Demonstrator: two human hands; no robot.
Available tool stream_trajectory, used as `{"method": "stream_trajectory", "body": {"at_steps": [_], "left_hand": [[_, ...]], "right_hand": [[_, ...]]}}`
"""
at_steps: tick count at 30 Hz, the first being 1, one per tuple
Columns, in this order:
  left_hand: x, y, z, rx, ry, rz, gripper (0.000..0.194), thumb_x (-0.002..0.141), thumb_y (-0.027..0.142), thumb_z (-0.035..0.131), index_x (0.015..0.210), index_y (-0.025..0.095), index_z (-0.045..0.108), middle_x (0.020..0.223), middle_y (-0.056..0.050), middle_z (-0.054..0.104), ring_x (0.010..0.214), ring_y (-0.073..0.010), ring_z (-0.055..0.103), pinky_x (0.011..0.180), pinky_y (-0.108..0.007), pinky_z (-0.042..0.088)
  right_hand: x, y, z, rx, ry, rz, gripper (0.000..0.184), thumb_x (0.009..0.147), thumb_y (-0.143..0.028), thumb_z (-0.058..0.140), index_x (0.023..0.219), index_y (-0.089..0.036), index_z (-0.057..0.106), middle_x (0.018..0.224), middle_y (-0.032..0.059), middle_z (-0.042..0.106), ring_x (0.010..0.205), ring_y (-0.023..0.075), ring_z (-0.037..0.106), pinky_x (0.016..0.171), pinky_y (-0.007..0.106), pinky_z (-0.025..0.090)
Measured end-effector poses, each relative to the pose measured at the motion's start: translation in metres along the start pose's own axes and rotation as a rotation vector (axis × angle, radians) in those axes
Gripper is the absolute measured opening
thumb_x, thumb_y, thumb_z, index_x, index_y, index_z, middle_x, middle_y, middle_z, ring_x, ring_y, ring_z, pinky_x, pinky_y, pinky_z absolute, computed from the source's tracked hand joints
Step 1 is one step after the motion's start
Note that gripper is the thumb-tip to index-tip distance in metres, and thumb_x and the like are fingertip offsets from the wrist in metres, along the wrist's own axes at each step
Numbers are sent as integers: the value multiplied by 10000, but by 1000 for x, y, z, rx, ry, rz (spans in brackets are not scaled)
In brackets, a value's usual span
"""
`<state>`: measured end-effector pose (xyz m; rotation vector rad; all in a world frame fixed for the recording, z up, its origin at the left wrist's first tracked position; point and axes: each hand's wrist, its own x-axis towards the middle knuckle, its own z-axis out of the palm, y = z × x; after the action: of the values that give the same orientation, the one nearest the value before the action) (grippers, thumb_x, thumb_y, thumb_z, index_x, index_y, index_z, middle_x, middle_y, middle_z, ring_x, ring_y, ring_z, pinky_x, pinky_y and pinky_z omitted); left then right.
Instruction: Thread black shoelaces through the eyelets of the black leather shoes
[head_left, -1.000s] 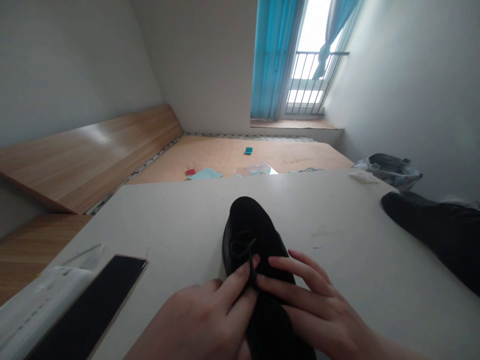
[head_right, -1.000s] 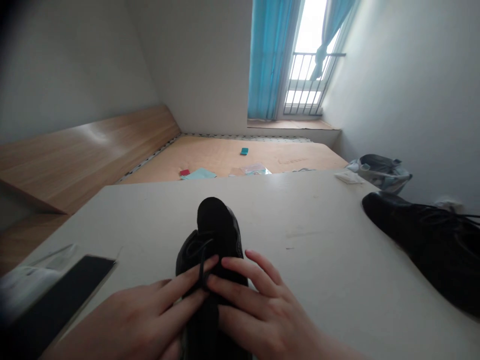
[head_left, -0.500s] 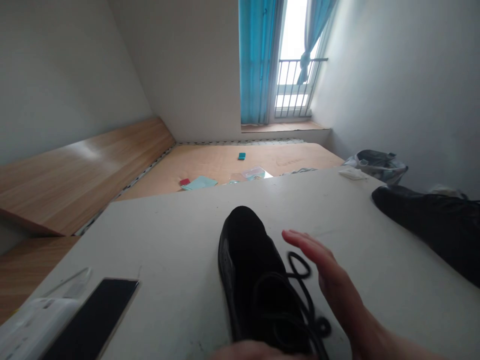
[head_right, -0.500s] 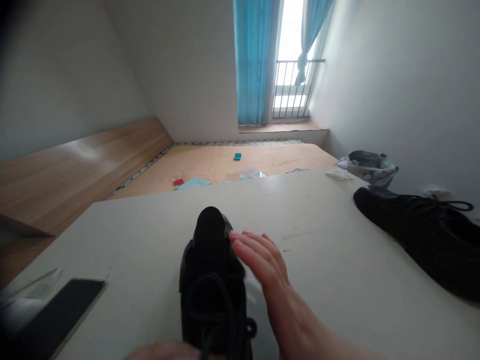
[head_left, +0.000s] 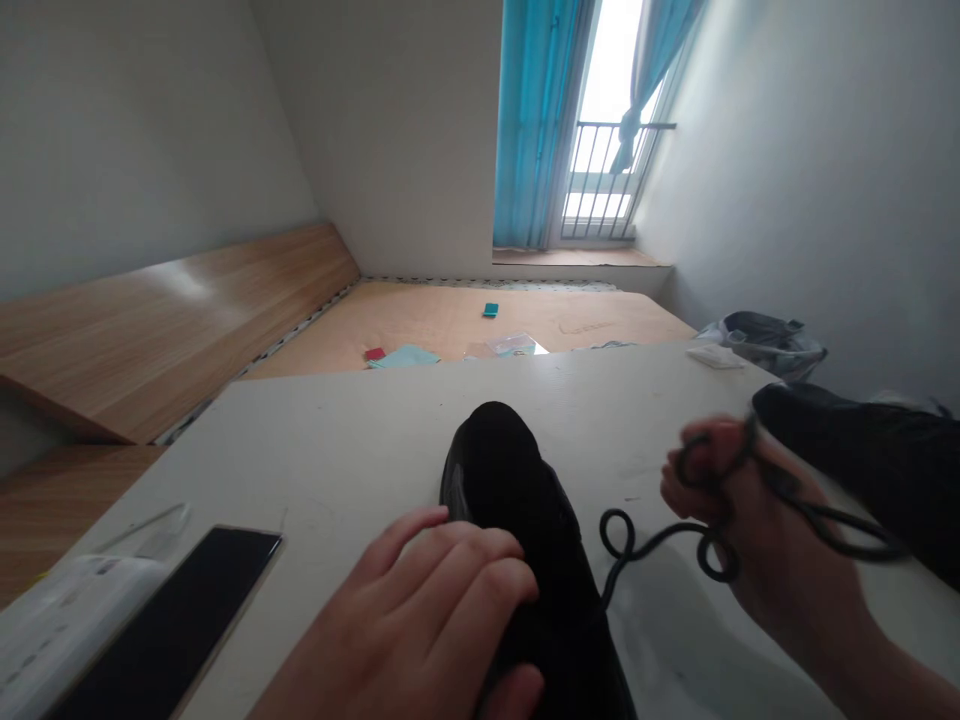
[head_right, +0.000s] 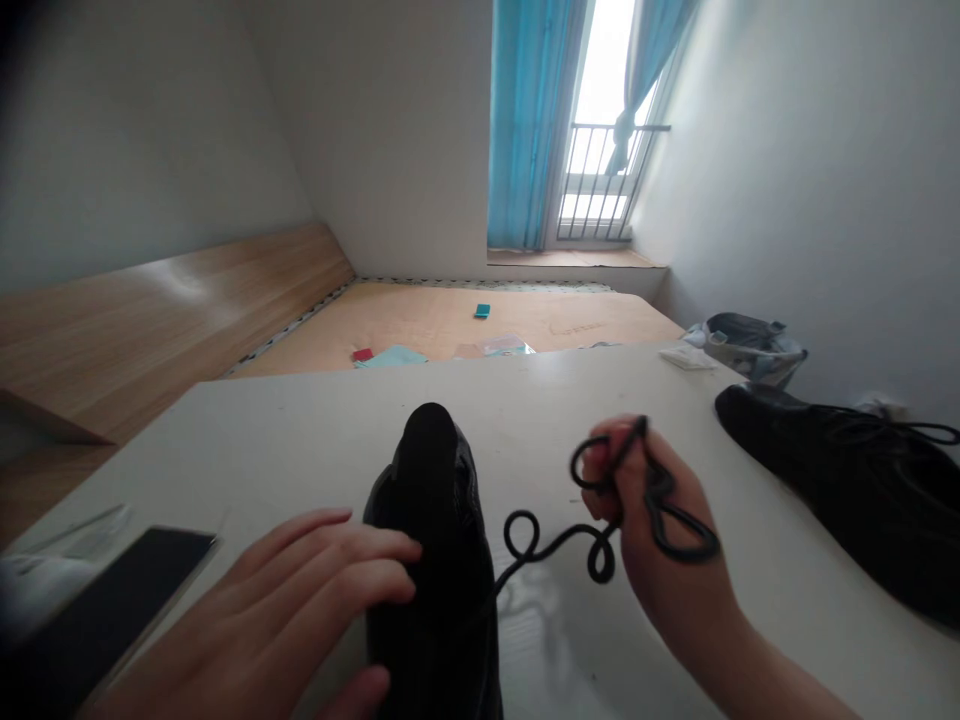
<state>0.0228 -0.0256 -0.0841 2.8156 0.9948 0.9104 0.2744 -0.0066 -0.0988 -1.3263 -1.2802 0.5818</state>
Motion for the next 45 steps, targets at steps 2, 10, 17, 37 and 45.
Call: {"method": "stream_trajectory", "body": {"at_steps": [2,10,17,37,45], "left_hand": [[1,-11,4,64,65,1,167,960,339,511,1059,236,596,1146,1,700,1127,-201,614,1089,-354,373],[4,-21,-6,27,-98,-108,143,893,211,496,882,208,639,985,-68,633,927,-277,609,754,-441,549],[2,-18,1,34,-121,-132,262,858,159,505,1057,169,674,1037,-117,592,1037,-312,555,799,-464,572],[2,-13,-5,83,-168,-220,161,828,199,548,910,184,685,972,-103,619,909,-308,608,719,-512,584],[3,-10,-7,73,-167,-210,207,849,184,528,986,182,682,1048,-112,621,975,-306,589,784,-498,571]], "right_hand": [[12,14,1,-267,-221,31,388,934,-555,446,758,-228,558,652,18,572,576,179,550,512,292,456],[19,42,1,-224,-508,-50,650,683,-129,508,1303,-322,510,1318,54,490,1292,269,411,1090,462,332],[-7,3,-7,9,-865,-145,120,837,-364,589,929,-316,651,1117,29,452,1096,242,477,980,350,422],[-15,22,9,-476,-462,-463,410,1008,-411,367,1411,-346,402,1307,80,417,1237,242,423,1025,403,417],[-29,1,17,-294,-467,-560,147,886,-244,622,967,-336,703,1263,35,482,1222,248,454,1051,367,401]]}}
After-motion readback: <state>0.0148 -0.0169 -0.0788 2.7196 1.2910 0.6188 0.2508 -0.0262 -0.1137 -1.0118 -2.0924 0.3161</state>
